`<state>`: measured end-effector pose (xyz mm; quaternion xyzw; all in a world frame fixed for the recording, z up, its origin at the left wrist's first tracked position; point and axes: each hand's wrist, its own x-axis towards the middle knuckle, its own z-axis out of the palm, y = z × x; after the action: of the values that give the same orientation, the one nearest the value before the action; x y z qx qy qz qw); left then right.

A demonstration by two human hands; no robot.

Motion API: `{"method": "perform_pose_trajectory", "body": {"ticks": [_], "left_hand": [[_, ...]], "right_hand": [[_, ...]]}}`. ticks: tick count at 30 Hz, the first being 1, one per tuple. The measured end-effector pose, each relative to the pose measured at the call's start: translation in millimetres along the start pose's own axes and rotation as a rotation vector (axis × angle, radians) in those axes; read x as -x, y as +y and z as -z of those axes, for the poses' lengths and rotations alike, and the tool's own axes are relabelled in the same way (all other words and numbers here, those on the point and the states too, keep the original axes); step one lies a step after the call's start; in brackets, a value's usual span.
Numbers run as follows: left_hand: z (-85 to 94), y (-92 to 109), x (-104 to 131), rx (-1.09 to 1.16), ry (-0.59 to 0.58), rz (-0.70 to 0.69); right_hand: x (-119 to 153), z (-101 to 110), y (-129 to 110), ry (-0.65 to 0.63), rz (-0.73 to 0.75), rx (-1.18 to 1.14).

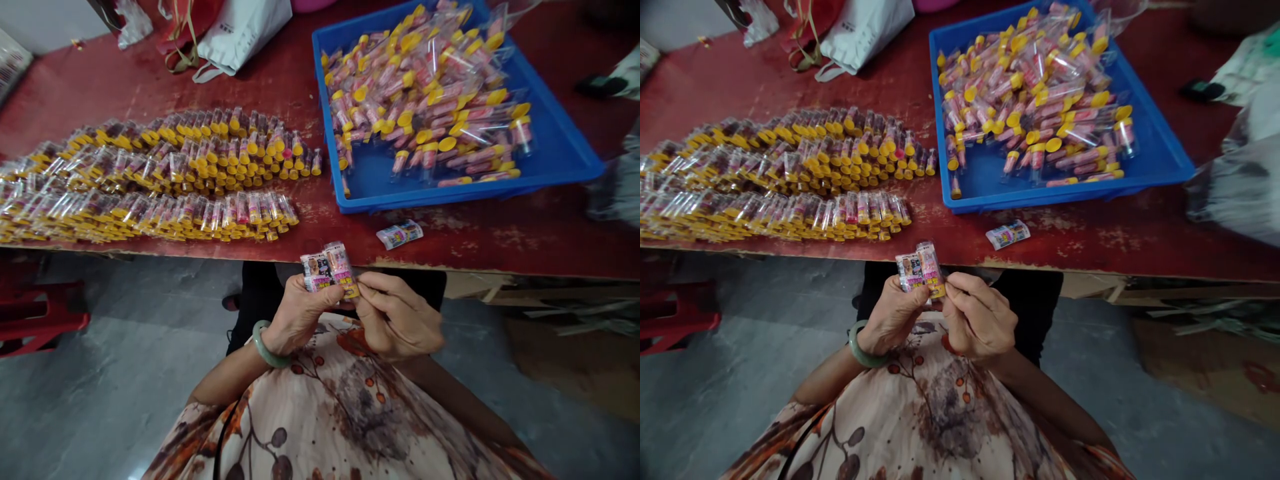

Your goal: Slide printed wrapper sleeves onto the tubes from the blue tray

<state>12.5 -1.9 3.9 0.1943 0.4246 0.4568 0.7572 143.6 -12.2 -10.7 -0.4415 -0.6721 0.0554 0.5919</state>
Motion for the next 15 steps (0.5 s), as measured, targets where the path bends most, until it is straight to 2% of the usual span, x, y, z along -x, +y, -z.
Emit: {"method": "perform_pose_trajectory", "body": {"ticks": [15], "left_hand": [[0.3,1.4,1.2,0.006,0.001,0.018]], "right_hand": [[1.6,-0.2,4.5,-0.017,0.038,0.036]]}}
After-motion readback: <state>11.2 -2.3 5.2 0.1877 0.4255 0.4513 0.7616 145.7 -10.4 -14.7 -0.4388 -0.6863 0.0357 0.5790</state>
